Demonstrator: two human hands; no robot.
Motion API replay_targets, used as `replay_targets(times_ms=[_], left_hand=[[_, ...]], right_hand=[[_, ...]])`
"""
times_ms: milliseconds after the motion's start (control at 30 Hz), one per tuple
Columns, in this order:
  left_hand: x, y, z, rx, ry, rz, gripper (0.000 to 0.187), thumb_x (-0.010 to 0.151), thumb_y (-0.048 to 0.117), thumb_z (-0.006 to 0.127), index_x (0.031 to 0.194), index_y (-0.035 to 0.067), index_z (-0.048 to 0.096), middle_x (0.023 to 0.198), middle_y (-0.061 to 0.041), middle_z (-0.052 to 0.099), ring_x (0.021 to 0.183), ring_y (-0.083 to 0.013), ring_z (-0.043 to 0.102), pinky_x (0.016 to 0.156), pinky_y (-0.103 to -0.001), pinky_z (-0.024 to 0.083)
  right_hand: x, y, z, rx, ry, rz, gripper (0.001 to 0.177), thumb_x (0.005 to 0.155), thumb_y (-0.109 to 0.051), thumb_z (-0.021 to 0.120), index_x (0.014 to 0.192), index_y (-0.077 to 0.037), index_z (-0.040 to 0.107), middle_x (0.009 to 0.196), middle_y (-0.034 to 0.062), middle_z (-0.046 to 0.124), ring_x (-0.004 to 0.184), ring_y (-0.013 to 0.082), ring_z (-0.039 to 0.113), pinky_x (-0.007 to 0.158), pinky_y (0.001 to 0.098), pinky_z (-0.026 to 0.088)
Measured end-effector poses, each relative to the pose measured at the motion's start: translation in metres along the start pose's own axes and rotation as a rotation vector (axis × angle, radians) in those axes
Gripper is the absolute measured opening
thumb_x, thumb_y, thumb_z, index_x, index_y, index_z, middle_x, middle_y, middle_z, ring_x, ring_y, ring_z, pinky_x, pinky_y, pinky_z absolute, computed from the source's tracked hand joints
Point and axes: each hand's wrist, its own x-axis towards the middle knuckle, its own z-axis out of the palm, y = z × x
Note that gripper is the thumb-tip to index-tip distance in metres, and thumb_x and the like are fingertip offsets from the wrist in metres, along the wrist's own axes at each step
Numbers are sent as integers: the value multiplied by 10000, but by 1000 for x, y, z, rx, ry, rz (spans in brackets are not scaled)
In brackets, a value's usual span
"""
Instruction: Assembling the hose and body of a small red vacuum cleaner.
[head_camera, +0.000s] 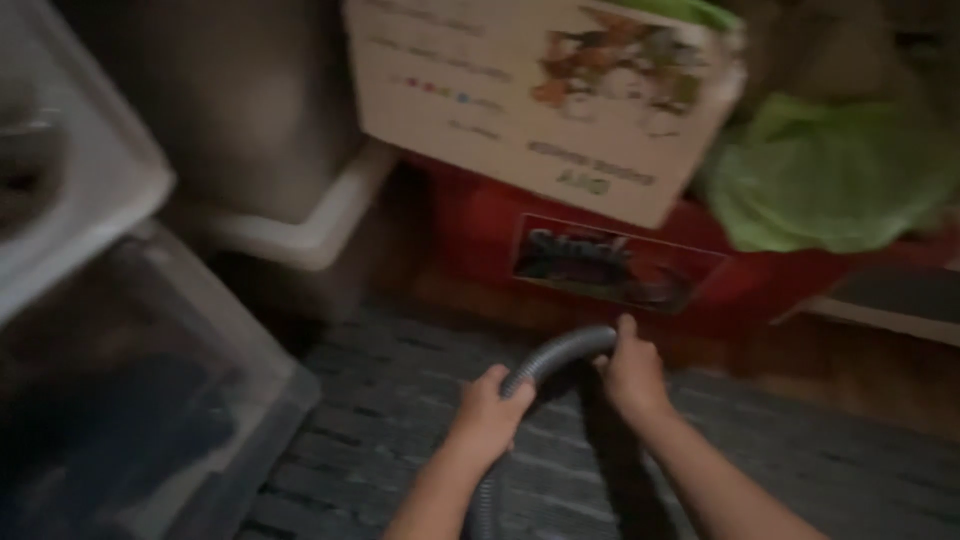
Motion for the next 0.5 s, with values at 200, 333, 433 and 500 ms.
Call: replay_targets(times_ms=[200,333,433,500], left_hand=[[-4,-30,-52,-90,51,-129,679,920,371,631,1488,41,459,1019,-266,771,689,-329,717,622,-406,560],[-1,-41,-72,-133,128,69,551,962,426,579,1209,-55,684,1023,-203,768,925,-283,727,852,-387,552],[-6,-40,-101,-63,167,-21,537,1009,432,487,1222,-9,709,1189,-176,716,1107,-323,669,976,-401,504],[-2,-48,-117,46,201,-88,524,1037,432,448,1321,55,674,1384,-128,656,1276,-318,608,1072,-394,466]], right_hand=[[17,-55,64,-53,-86,-105,365,880,-114,711,1176,22,546,954,282,718,952,442,716,829,505,576],[16,-92,86,5,-100,-168,300,920,-71,632,1192,19,542,977,283,720,937,434,715,827,493,572],[11,-125,87,117,-144,-144,297,965,-75,536,1253,-3,529,1026,275,720,942,411,723,838,469,576],[13,-142,91,206,-191,-100,314,1001,-96,471,1303,-22,516,1048,266,723,941,394,735,841,452,582]])
